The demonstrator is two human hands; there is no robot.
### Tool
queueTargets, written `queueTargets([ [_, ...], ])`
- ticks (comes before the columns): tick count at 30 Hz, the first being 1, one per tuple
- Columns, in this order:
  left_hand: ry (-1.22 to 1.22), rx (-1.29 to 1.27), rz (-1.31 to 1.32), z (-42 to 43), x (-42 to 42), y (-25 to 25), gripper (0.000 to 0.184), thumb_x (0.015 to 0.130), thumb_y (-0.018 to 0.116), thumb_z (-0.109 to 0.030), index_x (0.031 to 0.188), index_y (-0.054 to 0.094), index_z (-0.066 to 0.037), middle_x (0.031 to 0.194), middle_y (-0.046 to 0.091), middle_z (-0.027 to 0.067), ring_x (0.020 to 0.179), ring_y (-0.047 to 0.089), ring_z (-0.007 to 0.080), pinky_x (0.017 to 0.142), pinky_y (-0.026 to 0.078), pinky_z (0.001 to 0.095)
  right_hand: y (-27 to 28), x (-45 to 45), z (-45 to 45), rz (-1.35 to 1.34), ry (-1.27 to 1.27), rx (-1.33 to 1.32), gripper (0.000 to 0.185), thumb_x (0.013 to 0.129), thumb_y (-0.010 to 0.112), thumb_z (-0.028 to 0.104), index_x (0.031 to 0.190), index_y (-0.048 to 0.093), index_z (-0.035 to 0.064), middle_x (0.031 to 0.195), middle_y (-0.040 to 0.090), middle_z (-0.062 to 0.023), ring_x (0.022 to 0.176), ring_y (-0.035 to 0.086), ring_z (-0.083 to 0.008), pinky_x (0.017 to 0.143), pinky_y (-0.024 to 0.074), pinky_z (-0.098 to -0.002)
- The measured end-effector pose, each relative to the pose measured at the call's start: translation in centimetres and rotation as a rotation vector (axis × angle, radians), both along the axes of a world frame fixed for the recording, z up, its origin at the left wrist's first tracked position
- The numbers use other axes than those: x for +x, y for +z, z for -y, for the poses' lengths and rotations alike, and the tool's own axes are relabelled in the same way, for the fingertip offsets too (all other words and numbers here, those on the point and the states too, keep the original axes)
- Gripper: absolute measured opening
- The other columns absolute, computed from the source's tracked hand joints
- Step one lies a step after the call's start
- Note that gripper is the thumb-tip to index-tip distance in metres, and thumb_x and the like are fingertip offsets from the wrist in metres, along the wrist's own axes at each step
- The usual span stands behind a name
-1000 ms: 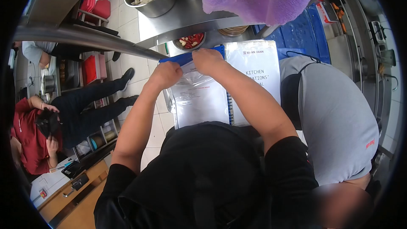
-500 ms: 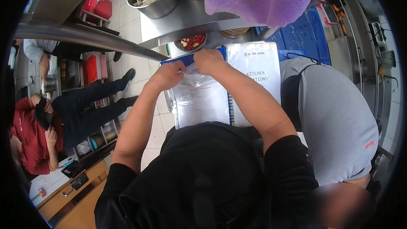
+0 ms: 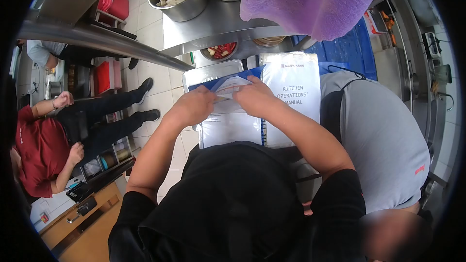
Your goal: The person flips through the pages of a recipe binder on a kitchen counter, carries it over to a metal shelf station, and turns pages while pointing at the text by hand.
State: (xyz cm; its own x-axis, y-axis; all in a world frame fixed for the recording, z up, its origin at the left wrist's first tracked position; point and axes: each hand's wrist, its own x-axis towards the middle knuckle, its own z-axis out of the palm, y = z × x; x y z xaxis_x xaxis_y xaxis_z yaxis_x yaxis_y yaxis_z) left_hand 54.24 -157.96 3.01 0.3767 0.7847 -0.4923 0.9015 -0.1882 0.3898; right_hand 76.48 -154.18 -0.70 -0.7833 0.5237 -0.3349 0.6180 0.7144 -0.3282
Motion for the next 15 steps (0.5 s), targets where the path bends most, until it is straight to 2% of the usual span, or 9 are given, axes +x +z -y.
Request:
queueTargets([
  [4, -0.041, -0.049, -0.003, -0.2, 0.3, 1.0, 0.029, 0.090, 0.048, -0.011, 0.111, 0.066, -0.003, 0.112, 0.066, 0.0208, 0.105, 0.065, 0.0366, 0.093, 0.052, 0.0442, -0.9, 0.2, 0.7, -0.067, -0.120, 0.033, 0.024, 0.084, 0.054, 0.006, 0.100, 0.072, 0.0038, 0.093, 0.073, -0.0153, 0.092, 0.071, -0.0295, 0.108, 0.0384, -0.0468],
  [7, 0.036, -0.067, -0.043, -0.3, 0.5, 0.9, 0.030, 0.090, 0.049, -0.012, 0.113, 0.066, -0.004, 0.112, 0.066, 0.0185, 0.106, 0.065, 0.0358, 0.095, 0.050, 0.0441, -0.5, -0.7, 0.2, 0.027, -0.058, 0.034, 0.022, 0.084, 0.053, 0.006, 0.091, 0.074, 0.0039, 0.091, 0.073, -0.0163, 0.092, 0.071, -0.0292, 0.109, 0.0374, -0.0479],
  [10, 0.117, -0.067, -0.068, -0.4, 0.6, 1.1, 0.033, 0.090, 0.049, -0.012, 0.118, 0.066, -0.005, 0.113, 0.065, 0.0170, 0.107, 0.064, 0.0355, 0.096, 0.050, 0.0441, 0.2, -1.2, 0.3, 0.110, 0.011, 0.101, 0.021, 0.083, 0.055, 0.009, 0.087, 0.076, 0.0072, 0.095, 0.072, -0.0151, 0.099, 0.069, -0.0288, 0.112, 0.0355, -0.0488],
  [13, 0.128, -0.056, -0.059, -0.1, 1.0, 1.9, 0.034, 0.090, 0.047, -0.010, 0.118, 0.065, -0.004, 0.114, 0.066, 0.0171, 0.109, 0.064, 0.0351, 0.096, 0.050, 0.0440, 0.1, -0.9, 0.7, 0.083, 0.044, 0.037, 0.021, 0.082, 0.056, 0.009, 0.080, 0.076, 0.0079, 0.094, 0.072, -0.0151, 0.100, 0.069, -0.0289, 0.115, 0.0330, -0.0488],
  [15, 0.073, -0.065, -0.084, 0.1, 1.0, 1.7, 0.034, 0.091, 0.046, -0.009, 0.119, 0.065, -0.004, 0.116, 0.066, 0.0171, 0.109, 0.065, 0.0350, 0.095, 0.051, 0.0444, 0.5, -1.0, 0.5, 0.136, 0.065, -0.041, 0.021, 0.083, 0.056, 0.010, 0.087, 0.075, 0.0056, 0.093, 0.072, -0.0161, 0.101, 0.069, -0.0296, 0.116, 0.0314, -0.0484],
])
